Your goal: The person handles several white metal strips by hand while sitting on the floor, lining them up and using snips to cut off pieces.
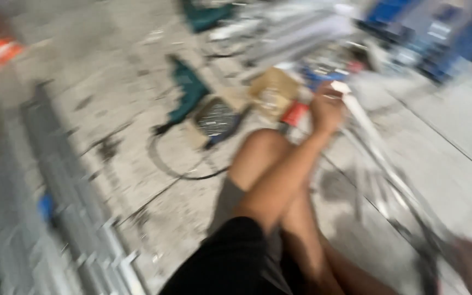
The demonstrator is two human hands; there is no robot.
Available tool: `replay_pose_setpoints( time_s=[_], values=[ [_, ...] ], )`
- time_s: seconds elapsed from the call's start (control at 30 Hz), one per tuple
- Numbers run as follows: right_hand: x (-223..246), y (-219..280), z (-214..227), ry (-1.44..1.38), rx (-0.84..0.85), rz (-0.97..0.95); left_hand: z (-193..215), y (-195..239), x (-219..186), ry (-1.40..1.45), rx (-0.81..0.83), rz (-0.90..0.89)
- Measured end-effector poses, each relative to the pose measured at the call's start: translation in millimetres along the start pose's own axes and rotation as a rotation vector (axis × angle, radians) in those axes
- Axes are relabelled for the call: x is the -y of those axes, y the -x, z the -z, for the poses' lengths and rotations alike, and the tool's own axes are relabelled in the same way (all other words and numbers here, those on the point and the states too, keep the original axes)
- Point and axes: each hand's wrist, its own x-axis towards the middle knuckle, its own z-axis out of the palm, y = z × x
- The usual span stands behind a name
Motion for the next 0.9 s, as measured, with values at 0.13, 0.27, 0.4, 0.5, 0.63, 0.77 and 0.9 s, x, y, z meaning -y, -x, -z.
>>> replay_pose_setpoints(
  time_s=[0.13,0.27,0.4,0.5,0.63,0.77,0.9],
  values=[
    [181,85,-7,0.117,-0.07,-0.174,11,15,-62,-0.067,-0.058,-0.129],
    [161,88,-9,-0.027,-0.099,-0.145,12,20,-85,-0.018,-0.061,-0.105],
    [178,88,-9,0.003,-0.084,-0.163,13,20,-96,0.069,-0.053,-0.034],
    [182,88,-9,-0.003,-0.08,-0.179,16,28,-118,0.07,-0.042,-0.005],
    [188,89,-9,-0.037,-0.076,-0.168,18,37,-146,0.053,-0.01,0.082],
    [189,89,-8,-0.06,-0.066,-0.191,19,37,-149,0.04,0.004,0.083],
    [188,88,-8,-0.013,-0.08,-0.181,21,22,-116,0.049,-0.007,0.012]
  ],
)
